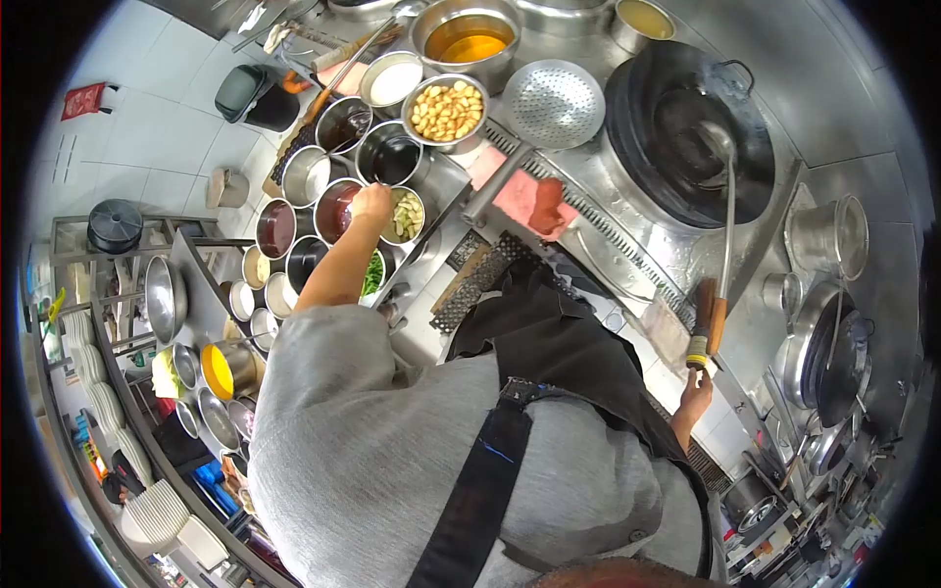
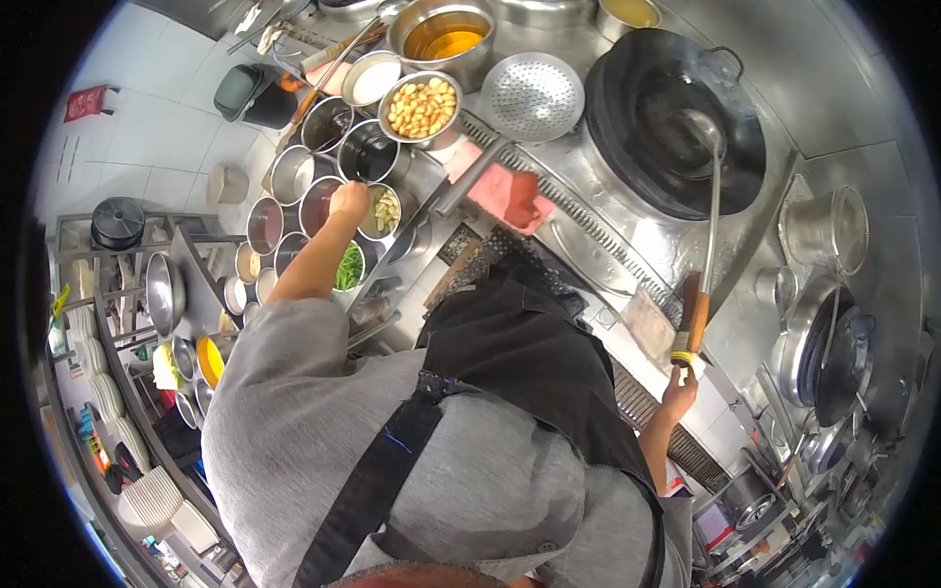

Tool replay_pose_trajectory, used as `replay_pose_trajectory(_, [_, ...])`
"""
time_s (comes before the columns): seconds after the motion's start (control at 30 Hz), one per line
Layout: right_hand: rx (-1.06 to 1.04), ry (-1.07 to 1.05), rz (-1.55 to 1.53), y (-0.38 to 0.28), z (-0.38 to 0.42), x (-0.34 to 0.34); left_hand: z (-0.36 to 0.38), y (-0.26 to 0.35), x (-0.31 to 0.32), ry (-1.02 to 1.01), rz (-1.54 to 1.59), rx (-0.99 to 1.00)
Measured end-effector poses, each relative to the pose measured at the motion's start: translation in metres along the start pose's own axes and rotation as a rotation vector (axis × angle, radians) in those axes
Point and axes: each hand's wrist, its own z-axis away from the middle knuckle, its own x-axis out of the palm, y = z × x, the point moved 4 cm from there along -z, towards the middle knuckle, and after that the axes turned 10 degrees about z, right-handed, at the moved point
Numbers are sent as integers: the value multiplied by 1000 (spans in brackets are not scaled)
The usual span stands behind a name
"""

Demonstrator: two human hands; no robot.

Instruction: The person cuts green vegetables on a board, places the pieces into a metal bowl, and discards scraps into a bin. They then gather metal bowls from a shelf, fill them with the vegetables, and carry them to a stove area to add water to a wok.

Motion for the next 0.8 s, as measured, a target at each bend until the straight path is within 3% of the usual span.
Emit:
replay_pose_trajectory(0.1, [99, 26, -75, -12, 5, -1, -6, 1, -1, -12, -56, 29])
replay_pose_trajectory(0.37, [193, 161, -106, -18, 47, 6, 2, -5, -44, 69, 258, -197])
replay_pose_trajectory(0.4, [197, 159, -103, -14, 52, 8, 1, -5, -50, 194, 354, -112])
replay_pose_trajectory(0.43, [205, 136, -117, -6, 58, 13, -1, -4, -51, 189, 351, -108])
replay_pose_trajectory(0.5, [211, 83, -117, 0, 70, 26, -2, 13, -68, 415, 591, 114])
replay_pose_trajectory(0.57, [195, -95, -87, -9, 86, 31, 7, 46, -92, 510, 792, 290])
replay_pose_trajectory(0.63, [177, -359, -100, 10, 100, 70, 15, 91, -107, 441, 936, 353])
replay_pose_trajectory(0.67, [7, -238, -74, 23, 109, 92, 19, 117, -109, 407, 920, 398])
replay_pose_trajectory(0.7, [-54, -308, 56, 19, 117, 95, 24, 147, -111, 367, 906, 469])
replay_pose_trajectory(0.77, [82, -268, -56, -18, 139, 53, 46, 209, -109, 290, 1055, 749])
replay_pose_trajectory(0.8, [183, -268, -50, -26, 146, 39, 57, 244, -102, 138, 1092, 870])
